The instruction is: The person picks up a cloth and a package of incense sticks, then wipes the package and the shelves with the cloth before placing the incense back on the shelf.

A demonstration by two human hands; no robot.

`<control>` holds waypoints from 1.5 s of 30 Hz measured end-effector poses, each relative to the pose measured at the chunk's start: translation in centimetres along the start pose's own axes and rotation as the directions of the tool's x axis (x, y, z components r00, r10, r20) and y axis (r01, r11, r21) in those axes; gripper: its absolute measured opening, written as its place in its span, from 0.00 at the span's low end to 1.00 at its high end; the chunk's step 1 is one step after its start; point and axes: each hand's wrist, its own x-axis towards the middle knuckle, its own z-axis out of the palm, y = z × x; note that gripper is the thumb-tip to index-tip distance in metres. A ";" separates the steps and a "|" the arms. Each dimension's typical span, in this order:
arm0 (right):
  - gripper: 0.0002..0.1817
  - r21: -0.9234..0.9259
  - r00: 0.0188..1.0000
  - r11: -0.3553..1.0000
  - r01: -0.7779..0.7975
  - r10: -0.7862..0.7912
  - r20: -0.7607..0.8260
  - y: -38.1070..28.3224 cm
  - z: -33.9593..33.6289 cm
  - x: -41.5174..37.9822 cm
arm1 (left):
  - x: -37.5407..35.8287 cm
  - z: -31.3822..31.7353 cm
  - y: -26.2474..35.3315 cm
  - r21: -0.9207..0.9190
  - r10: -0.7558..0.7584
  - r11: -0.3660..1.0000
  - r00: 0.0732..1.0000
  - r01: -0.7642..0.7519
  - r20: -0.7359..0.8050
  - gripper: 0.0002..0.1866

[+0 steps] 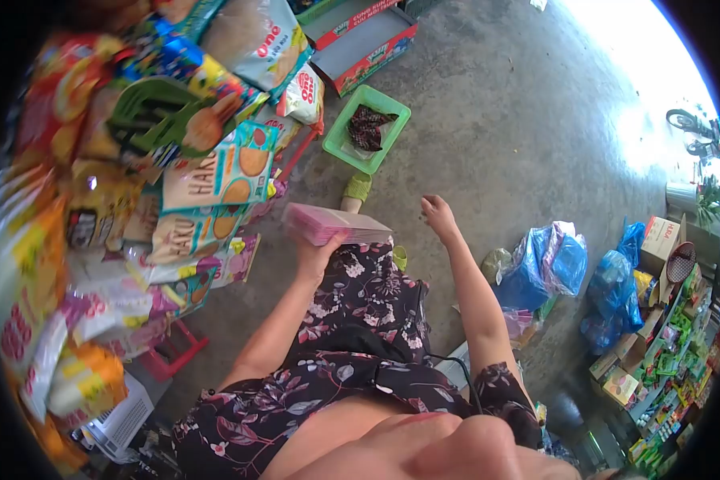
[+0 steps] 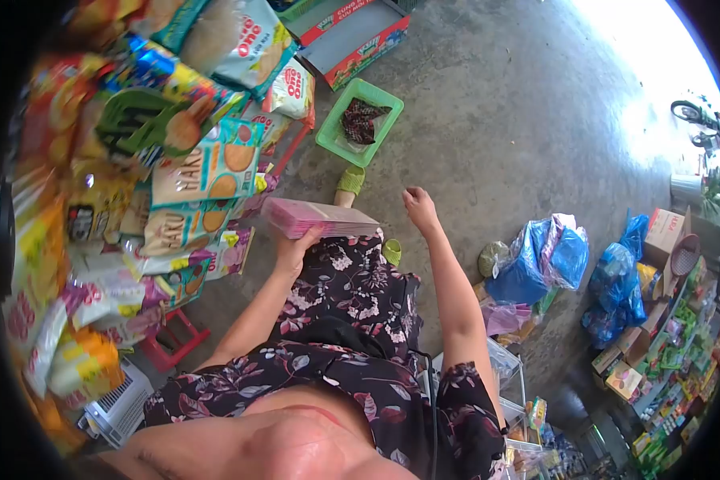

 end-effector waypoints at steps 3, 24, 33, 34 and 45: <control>0.24 -0.397 0.965 0.892 0.215 -0.256 -0.053 0.6 1.6 11.2 | 5.3 3.1 2.3 0.193 0.205 0.954 0.970 -0.228 0.132 0.34; 0.21 -0.966 0.965 -0.033 0.257 -0.039 0.258 5.2 15.7 40.2 | 21.3 2.1 -12.9 -0.263 -0.406 0.839 0.870 0.476 0.280 0.27; 0.20 -0.878 0.918 0.327 0.348 -0.307 0.250 2.4 11.7 35.1 | 20.4 3.8 -11.4 -0.318 -0.403 0.813 0.866 0.488 0.297 0.27; 0.20 -0.788 0.854 0.417 0.452 -0.459 0.247 0.6 10.6 32.8 | 20.1 3.7 -11.8 -0.325 -0.431 0.795 0.854 0.512 0.293 0.27; 0.17 -0.412 0.771 0.810 0.418 -0.556 -0.310 -17.1 -12.2 1.4 | 14.5 7.0 2.9 -0.216 -0.325 0.887 0.885 0.407 0.333 0.24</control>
